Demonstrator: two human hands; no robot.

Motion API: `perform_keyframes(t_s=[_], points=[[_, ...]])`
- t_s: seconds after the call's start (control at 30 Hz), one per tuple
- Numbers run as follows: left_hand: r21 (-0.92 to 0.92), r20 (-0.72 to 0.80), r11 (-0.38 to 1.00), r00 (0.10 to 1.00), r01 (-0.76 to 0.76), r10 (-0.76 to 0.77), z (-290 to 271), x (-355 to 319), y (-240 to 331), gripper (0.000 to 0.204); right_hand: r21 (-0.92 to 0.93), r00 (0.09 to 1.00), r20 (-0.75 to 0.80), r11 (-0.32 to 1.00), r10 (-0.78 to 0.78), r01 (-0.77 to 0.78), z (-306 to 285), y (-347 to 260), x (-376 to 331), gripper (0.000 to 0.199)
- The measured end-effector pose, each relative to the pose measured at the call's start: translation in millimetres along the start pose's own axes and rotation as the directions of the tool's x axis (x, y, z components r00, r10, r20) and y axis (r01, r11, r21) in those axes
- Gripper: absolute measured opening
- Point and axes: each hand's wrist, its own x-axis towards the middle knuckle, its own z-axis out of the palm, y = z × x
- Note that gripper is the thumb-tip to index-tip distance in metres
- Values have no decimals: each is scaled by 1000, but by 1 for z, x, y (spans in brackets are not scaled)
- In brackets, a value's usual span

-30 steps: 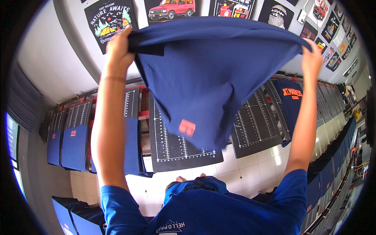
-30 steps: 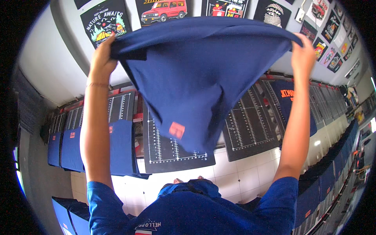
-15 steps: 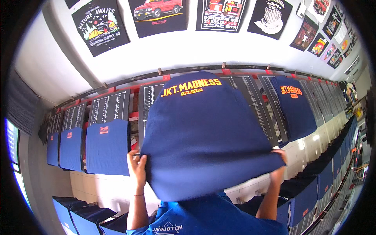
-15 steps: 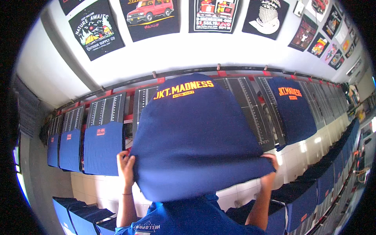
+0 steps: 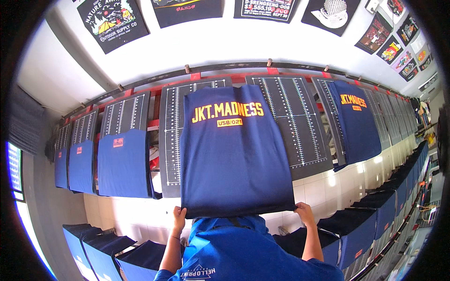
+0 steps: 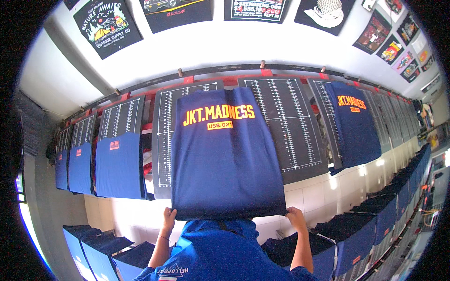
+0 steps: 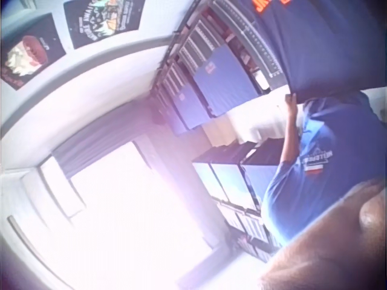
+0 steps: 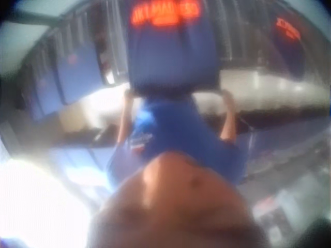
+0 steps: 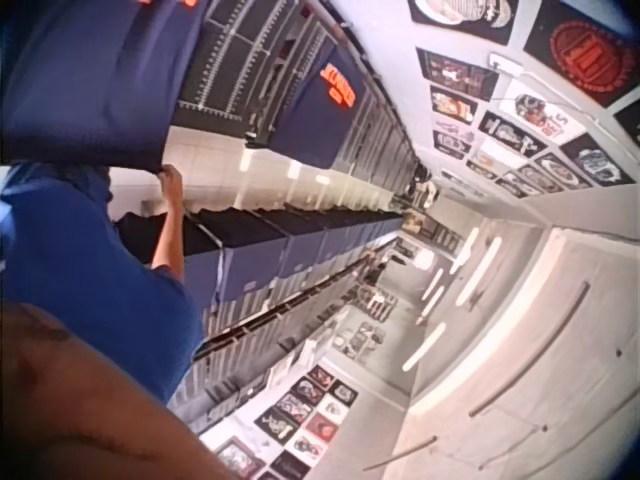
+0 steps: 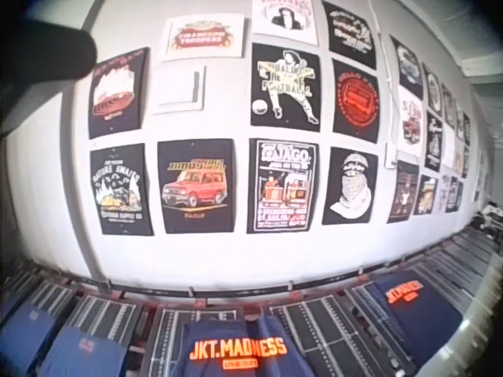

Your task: The person picks up dark blue t-shirts and pulls them onto flat printing boards, smoothing the fabric by hand to ensure they are properly aligned and wrinkle-free.

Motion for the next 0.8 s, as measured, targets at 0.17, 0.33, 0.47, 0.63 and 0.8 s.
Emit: perform_keyframes(t_s=[0.17, 0.33, 0.47, 0.63, 0.8], points=[[183, -329, 958, 905, -221, 271, 6, 35, -24, 16, -490, 974, 108, 842, -199, 226, -12, -48, 75, 19], [557, -295, 792, 833, -248, 469, 35, 124, 129, 35, -589, 729, -443, 782, -522, 203, 28, -161, 190, 37], [585, -200, 798, 927, -146, 316, 30, 179, 96, 31, -522, 963, -125, 841, -238, 140, 39, -178, 247, 34], [216, -204, 968, 964, -123, 168, 34, 180, 111, 32, -342, 972, -97, 924, -216, 171, 38, -190, 243, 30], [382, -594, 913, 720, -141, 359, 8, 204, 146, 25, -527, 750, -417, 809, -513, 260, 41, -227, 326, 33]])
